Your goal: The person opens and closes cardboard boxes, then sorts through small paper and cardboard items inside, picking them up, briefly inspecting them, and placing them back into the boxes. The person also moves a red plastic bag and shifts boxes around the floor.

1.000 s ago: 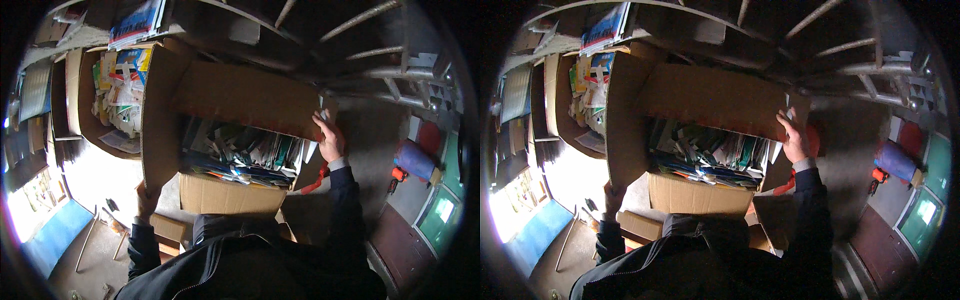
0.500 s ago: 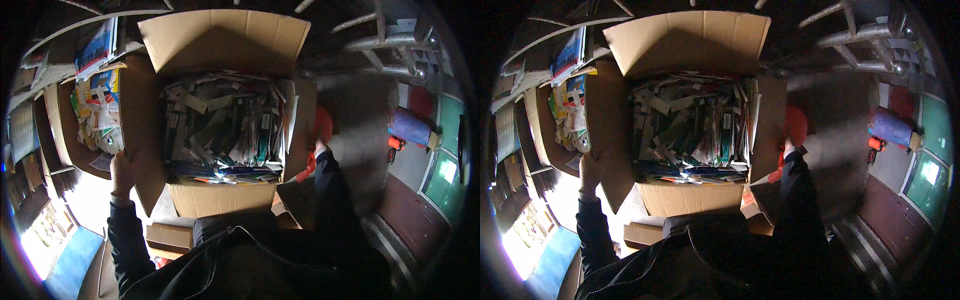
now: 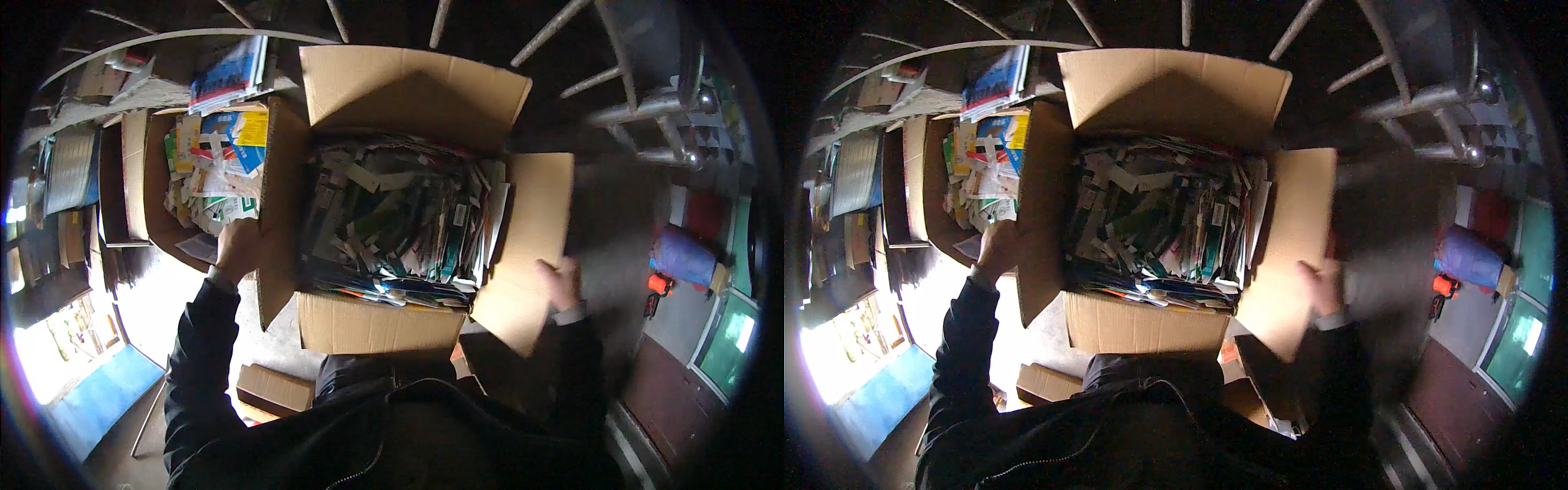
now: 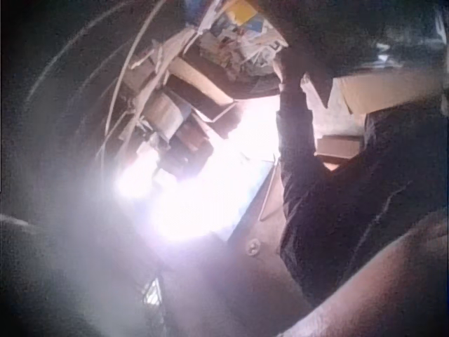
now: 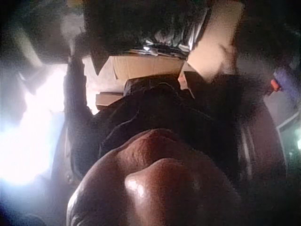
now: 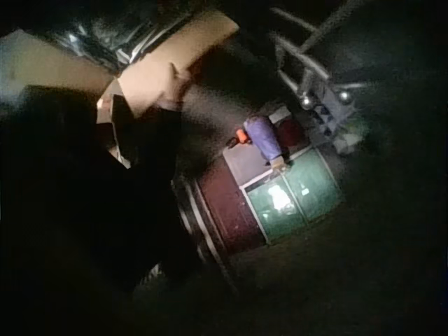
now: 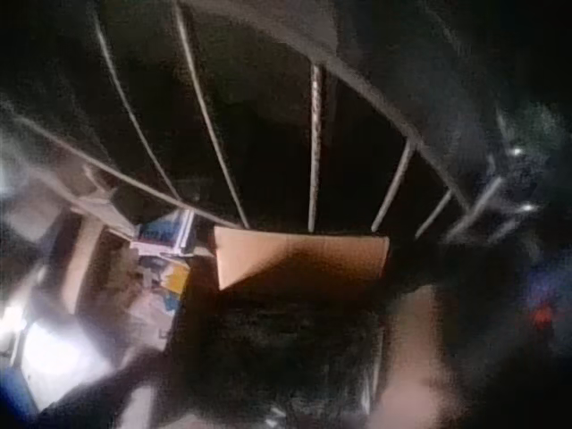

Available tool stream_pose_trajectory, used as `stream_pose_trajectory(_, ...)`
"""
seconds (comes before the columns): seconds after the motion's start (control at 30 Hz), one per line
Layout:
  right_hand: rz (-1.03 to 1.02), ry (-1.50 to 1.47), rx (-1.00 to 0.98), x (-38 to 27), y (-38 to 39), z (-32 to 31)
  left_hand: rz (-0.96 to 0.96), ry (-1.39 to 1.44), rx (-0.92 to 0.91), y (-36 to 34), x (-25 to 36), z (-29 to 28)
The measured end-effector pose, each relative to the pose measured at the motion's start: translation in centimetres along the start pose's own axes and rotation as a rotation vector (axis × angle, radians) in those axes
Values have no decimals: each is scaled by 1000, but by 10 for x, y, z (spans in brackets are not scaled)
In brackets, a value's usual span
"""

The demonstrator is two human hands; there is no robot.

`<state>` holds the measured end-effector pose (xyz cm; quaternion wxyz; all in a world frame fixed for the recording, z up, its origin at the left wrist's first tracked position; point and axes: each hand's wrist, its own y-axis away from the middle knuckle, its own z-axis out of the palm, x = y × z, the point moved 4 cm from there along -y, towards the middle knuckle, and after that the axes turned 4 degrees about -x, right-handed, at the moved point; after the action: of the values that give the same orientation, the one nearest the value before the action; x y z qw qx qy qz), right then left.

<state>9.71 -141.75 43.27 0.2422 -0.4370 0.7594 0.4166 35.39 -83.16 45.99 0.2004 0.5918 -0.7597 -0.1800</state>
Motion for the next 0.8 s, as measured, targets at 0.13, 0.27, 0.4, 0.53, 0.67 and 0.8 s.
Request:
stream_pose_trajectory(0.13,-227,296,227,-87,-4,19,56,23,104,7,-11,-24)
stream_pose_trajectory(0.27,-135,364,208,-122,-49,10,-16,77,95,-21,-16,-50)
stream_pose_trajectory(0.4,-164,707,399,-129,-138,31,32,-76,187,-101,21,-54)
stream_pose_trajectory(0.53,-113,600,403,-111,-167,31,-47,-44,129,-109,3,-38)
stream_pose_trajectory(0.67,-276,213,295,-103,-139,31,9,201,192,-79,-31,-34)
stream_pose_trajectory(0.8,-148,29,225,-76,-68,59,-5,704,291,-1,-60,19)
